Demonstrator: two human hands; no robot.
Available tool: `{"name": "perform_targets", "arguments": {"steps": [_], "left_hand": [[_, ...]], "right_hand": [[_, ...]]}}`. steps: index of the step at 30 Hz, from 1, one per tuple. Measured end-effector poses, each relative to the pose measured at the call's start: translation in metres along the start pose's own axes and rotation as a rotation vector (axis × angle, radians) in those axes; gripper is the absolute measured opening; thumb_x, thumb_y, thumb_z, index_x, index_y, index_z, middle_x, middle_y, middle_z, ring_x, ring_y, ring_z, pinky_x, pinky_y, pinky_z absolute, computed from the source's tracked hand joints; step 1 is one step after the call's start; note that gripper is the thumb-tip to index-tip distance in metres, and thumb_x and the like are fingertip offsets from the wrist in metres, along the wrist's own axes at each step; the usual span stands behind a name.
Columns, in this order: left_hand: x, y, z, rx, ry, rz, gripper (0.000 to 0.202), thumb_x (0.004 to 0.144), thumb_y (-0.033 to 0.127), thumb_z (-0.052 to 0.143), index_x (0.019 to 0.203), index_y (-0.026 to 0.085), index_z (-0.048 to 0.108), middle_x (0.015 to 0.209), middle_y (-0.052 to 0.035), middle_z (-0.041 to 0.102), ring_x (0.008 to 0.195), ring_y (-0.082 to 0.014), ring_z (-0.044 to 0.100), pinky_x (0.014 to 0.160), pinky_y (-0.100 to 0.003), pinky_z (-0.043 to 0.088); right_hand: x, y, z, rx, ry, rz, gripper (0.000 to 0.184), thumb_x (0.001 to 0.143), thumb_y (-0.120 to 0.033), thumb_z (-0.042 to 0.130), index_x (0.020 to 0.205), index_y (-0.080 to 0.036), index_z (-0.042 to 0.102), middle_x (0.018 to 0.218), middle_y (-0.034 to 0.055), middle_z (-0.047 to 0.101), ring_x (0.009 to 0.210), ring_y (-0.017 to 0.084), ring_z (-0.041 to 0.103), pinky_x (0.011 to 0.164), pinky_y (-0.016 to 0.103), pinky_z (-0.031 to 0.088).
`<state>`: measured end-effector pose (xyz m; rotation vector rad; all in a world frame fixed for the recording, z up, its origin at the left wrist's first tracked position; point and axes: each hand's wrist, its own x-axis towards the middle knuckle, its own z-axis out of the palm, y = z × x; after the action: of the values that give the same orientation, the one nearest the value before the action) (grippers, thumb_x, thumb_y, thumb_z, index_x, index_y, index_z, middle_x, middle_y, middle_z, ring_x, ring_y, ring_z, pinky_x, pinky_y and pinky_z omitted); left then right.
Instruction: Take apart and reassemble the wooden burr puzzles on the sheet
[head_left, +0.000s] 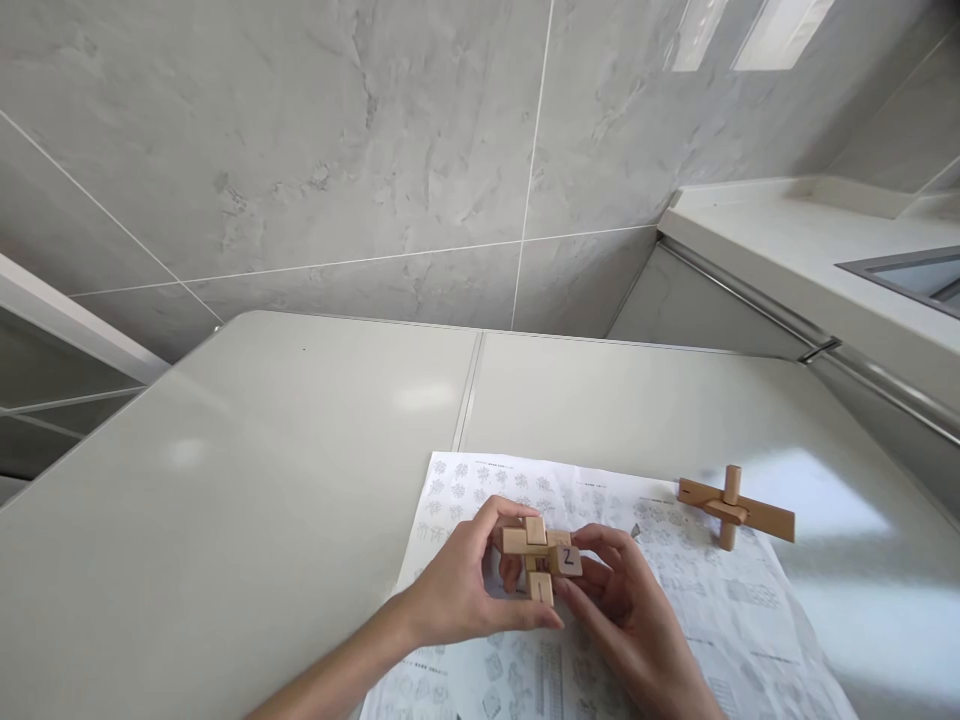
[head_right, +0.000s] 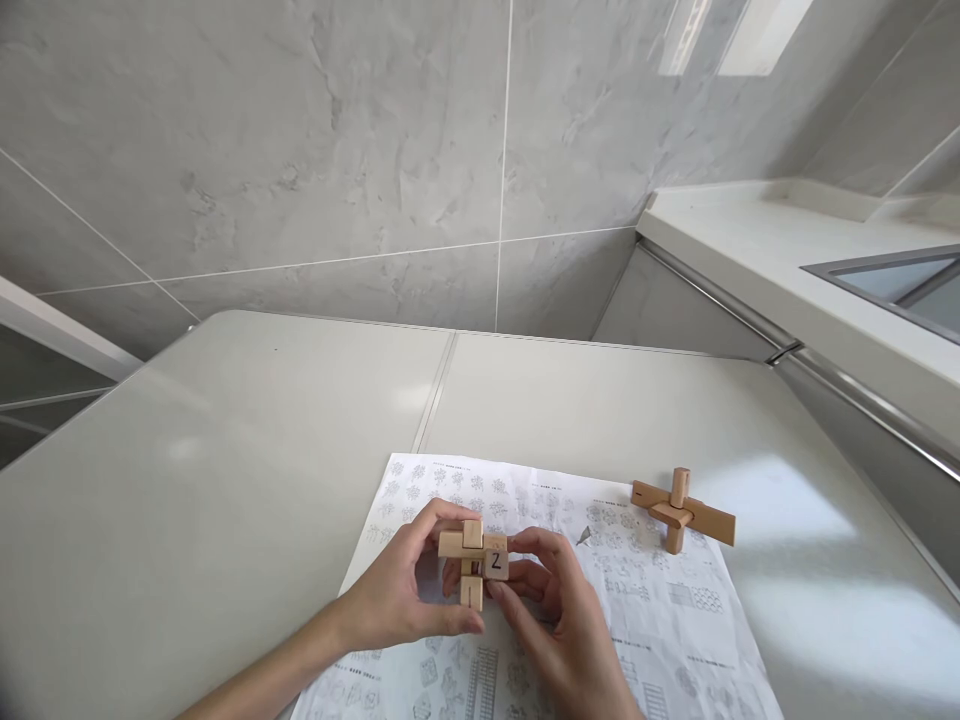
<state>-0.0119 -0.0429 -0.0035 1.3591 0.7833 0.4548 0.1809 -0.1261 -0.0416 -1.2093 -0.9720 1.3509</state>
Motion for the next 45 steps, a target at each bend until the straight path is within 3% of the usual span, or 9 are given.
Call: {"name": "perform_targets", "arguments": {"steps": [5,8,14,23,25,28,30,39,45], "left_hand": [[-0.001,0.0,0.002,0.032,0.034,0.022,0.066,0.079,0.042,0.091,0.128,0.026,0.05,0.1,-0.0017,0.067,0.081,-0.0164,0.058,0.074,-0.031,0.046],[-0.002,-0.003,0.002,0.116,0.039,0.022,0.068,0.08,0.046,0.09,0.132,0.027,0.05,0.104,-0.0033,0.069,0.084,-0.0182,0.059,0.077,-0.033,0.049],[-0.004,-0.009,0.003,0.229,0.003,0.034,0.072,0.08,0.048,0.089,0.138,0.029,0.051,0.101,-0.0033,0.07,0.08,-0.0183,0.058,0.073,-0.032,0.048],[-0.003,-0.005,0.0,0.217,-0.014,-0.004,0.079,0.074,0.057,0.091,0.137,0.027,0.052,0.101,-0.0036,0.069,0.082,-0.0189,0.058,0.073,-0.031,0.047],[-0.004,-0.004,0.0,0.189,-0.028,0.013,0.069,0.085,0.062,0.08,0.136,0.025,0.052,0.098,-0.0036,0.068,0.079,-0.018,0.057,0.07,-0.03,0.045],[-0.005,-0.003,0.0,0.2,-0.004,0.044,0.046,0.107,0.06,0.048,0.132,0.022,0.053,0.084,-0.0007,0.062,0.068,-0.0147,0.051,0.065,-0.028,0.041],[-0.005,-0.002,0.0,0.243,0.024,0.058,0.043,0.111,0.056,0.038,0.129,0.022,0.056,0.077,0.0017,0.057,0.064,-0.0139,0.047,0.062,-0.028,0.038],[-0.003,-0.007,0.003,0.326,0.038,0.139,0.037,0.113,0.049,0.036,0.129,0.023,0.057,0.081,0.0006,0.064,0.072,-0.016,0.058,0.071,-0.029,0.047],[-0.004,-0.008,0.002,0.368,0.021,0.096,0.039,0.114,0.05,0.032,0.132,0.023,0.053,0.08,0.0006,0.064,0.071,-0.0163,0.06,0.07,-0.029,0.048]], "right_hand": [[-0.004,-0.018,-0.001,-0.021,-0.038,-0.012,0.034,0.104,-0.06,0.054,0.127,-0.034,0.053,0.127,0.0112,0.072,0.11,0.031,0.076,0.091,0.047,0.064],[-0.007,-0.021,-0.004,-0.078,0.014,0.01,0.039,0.104,-0.064,0.049,0.131,-0.036,0.056,0.126,0.0105,0.071,0.107,0.031,0.076,0.091,0.047,0.065],[-0.002,-0.021,-0.009,-0.144,-0.037,0.025,0.037,0.103,-0.062,0.056,0.13,-0.037,0.056,0.122,0.0093,0.071,0.115,0.031,0.073,0.092,0.044,0.065],[0.001,-0.027,-0.003,0.076,-0.074,0.055,0.032,0.1,-0.058,0.064,0.123,-0.037,0.055,0.13,0.0084,0.068,0.117,0.032,0.072,0.091,0.045,0.063],[0.001,-0.027,-0.002,0.093,-0.08,0.057,0.032,0.1,-0.057,0.064,0.122,-0.037,0.055,0.132,0.0084,0.067,0.119,0.032,0.071,0.092,0.045,0.063],[-0.001,-0.025,0.0,0.083,-0.078,0.036,0.034,0.1,-0.058,0.064,0.124,-0.035,0.054,0.133,0.0103,0.067,0.122,0.033,0.07,0.094,0.046,0.062],[-0.002,-0.024,0.002,0.076,-0.092,0.026,0.036,0.1,-0.058,0.064,0.125,-0.035,0.054,0.13,0.0118,0.069,0.122,0.033,0.069,0.095,0.047,0.061],[-0.001,-0.025,-0.001,0.174,-0.21,0.088,0.036,0.102,-0.053,0.065,0.131,-0.035,0.052,0.136,0.0113,0.068,0.133,0.032,0.062,0.103,0.048,0.055],[-0.001,-0.027,-0.001,0.179,-0.138,0.102,0.035,0.099,-0.055,0.069,0.124,-0.034,0.058,0.138,0.0101,0.065,0.131,0.033,0.062,0.104,0.045,0.056]]}}
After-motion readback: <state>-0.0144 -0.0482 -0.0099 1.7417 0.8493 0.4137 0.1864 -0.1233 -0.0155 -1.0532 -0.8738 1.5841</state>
